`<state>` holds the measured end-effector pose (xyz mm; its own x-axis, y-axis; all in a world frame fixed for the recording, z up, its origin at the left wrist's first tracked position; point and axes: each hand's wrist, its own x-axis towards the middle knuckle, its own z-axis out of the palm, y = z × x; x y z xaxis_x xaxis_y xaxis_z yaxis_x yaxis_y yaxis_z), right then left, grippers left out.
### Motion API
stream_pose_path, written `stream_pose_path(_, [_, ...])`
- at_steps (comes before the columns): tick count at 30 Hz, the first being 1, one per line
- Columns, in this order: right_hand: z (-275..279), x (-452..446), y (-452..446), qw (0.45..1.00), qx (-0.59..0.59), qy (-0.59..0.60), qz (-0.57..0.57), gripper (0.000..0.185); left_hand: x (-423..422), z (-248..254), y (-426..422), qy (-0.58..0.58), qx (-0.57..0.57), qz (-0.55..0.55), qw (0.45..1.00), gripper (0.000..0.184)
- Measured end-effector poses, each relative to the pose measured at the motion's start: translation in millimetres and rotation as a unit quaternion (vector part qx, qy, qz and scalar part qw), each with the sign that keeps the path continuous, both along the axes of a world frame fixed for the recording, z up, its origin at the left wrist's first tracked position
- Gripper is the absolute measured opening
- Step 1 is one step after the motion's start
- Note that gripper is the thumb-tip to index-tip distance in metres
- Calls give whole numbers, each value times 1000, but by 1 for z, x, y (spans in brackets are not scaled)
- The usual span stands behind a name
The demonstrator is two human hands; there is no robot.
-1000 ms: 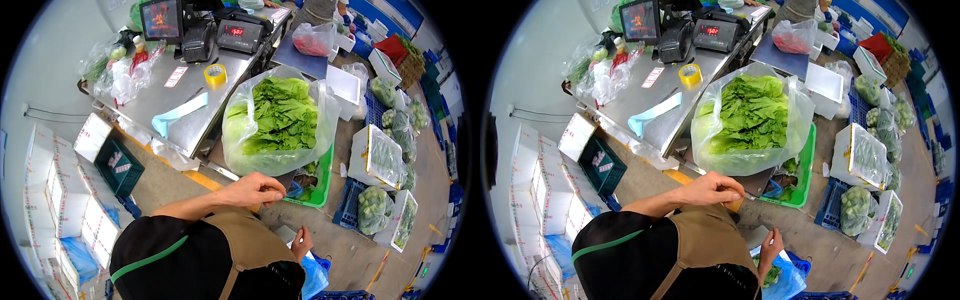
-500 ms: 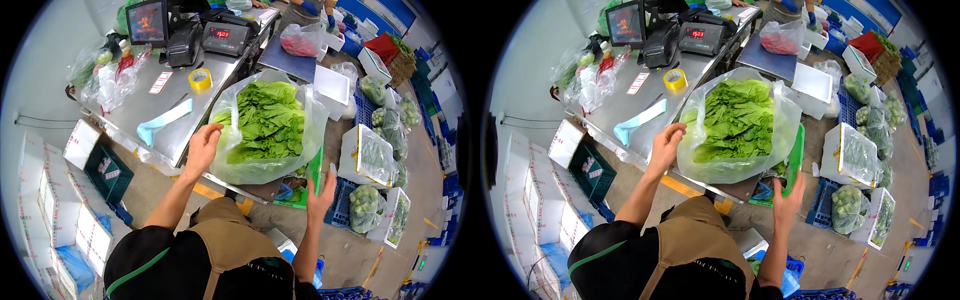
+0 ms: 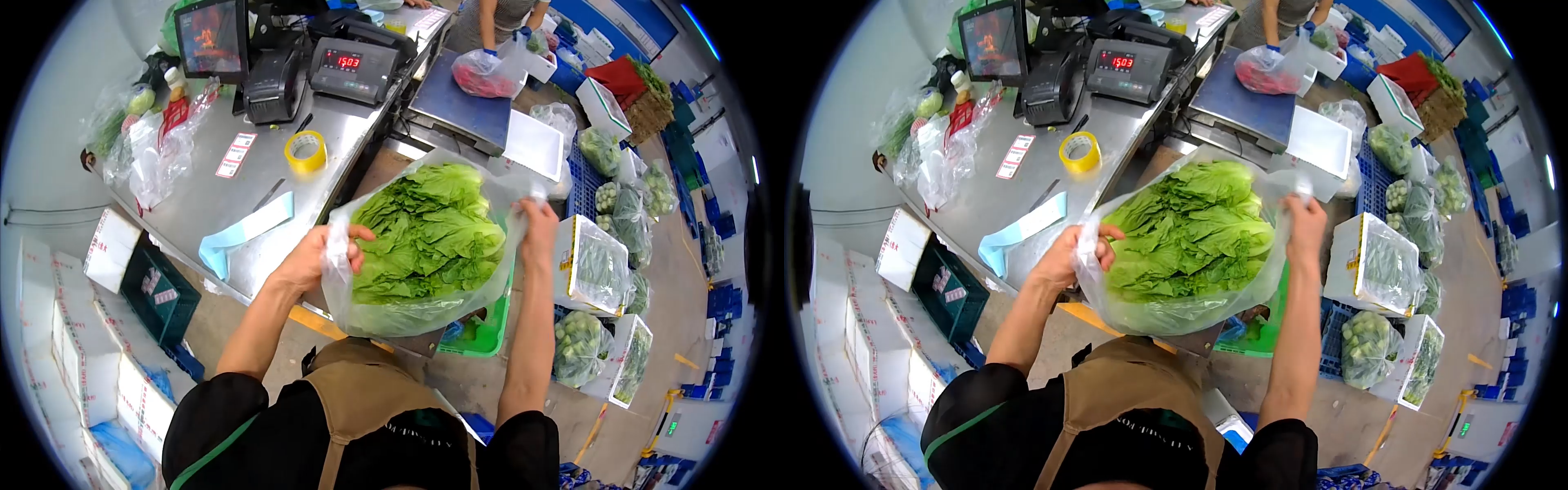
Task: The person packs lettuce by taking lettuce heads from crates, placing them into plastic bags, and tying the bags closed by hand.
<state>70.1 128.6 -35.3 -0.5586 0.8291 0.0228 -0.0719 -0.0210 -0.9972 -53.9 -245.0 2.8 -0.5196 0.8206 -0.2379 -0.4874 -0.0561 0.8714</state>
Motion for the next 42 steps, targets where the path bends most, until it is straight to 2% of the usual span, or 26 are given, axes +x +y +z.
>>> stream_pose_path(2, [27, 4, -19, 988, -142, 65, -11, 16, -2, -9, 0, -13, 47, 44, 998, 38])
stream_pose_path(3, [23, 11, -14, 977, -198, 33, 76, 18, -5, -8, 4, 9, 44, 54, 998, 37])
stream_pose_path(5, [23, 28, 3, 920, -302, -34, 247, 23, -8, 0, 16, 50, 37, 77, 995, 37])
stream_pose_path(6, [35, 30, 13, 972, -123, -33, 198, 30, -8, 11, 26, 52, 69, 87, 992, 37])
stream_pose_path(8, [95, 36, 1, 976, -40, -2, 215, 28, -5, 38, 46, 53, 125, 104, 985, 35])
stream_pose_path(12, [128, 49, 0, 979, -20, 99, 175, 23, -22, 76, 49, 104, 173, 99, 974, 34])
stream_pose_path(14, [135, 58, 3, 967, -3, 142, 213, 24, -27, 89, 49, 105, 177, 60, 977, 37])
stream_pose_path(17, [137, 72, -8, 977, 94, 52, 182, 29, -25, 90, 45, 128, 104, 3, 986, 38])
stream_pose_path(19, [115, 80, -13, 971, 128, -49, 196, 28, -26, 65, 39, 133, 29, -16, 991, 39])
stream_pose_path(21, [96, 87, -11, 951, 155, -150, 223, 28, -25, 39, 36, 126, -86, -41, 987, 39])
stream_pose_path(22, [96, 90, -12, 938, 164, -199, 231, 26, -16, 34, 37, 94, -96, 12, 991, 42])
stream_pose_path(23, [99, 90, -13, 924, 172, -247, 237, 26, -20, 34, 34, 104, -84, 19, 991, 42])
stream_pose_path(24, [108, 90, -19, 896, 293, -287, 173, 23, -21, 35, 29, 112, -74, 25, 991, 42])
stream_pose_path(26, [139, 80, -46, 780, 521, -345, 35, 20, -20, 36, 34, 86, -62, 13, 994, 38])
stream_pose_path(29, [153, 49, -84, 735, 645, -210, -6, 16, -22, 34, 41, 63, -52, 27, 996, 37])
stream_pose_path(30, [142, 37, -93, 763, 607, -136, 173, 13, -23, 30, 40, 55, -52, 39, 996, 37])
stream_pose_path(31, [120, 5, -112, 732, 620, -123, 255, 14, -26, 26, 38, 66, -44, 46, 996, 35])
stream_pose_path(32, [88, -29, -128, 750, 556, -132, 334, 10, -28, 25, 38, 76, -48, 49, 995, 34])
stream_pose_path(34, [9, -98, -148, 727, 527, -112, 424, 13, -27, 24, 38, 98, -53, 57, 992, 32])
stream_pose_path(35, [-8, -137, -157, 679, 440, -252, 531, 16, -26, 23, 38, 100, -57, 58, 992, 33])
stream_pose_path(37, [-120, -206, -179, 637, 493, -193, 560, 25, -28, 22, 37, 103, -66, 59, 991, 37])
stream_pose_path(40, [-99, -207, -193, 723, 393, -239, 515, 38, -33, 14, 33, 90, -71, 89, 989, 35])
stream_pose_path(41, [-107, -213, -198, 667, 431, -302, 527, 49, -35, 14, 33, 57, -81, 127, 987, 33])
stream_pose_path(42, [-117, -215, -205, 665, 455, -327, 493, 48, -37, 14, 31, 52, -86, 136, 986, 31])
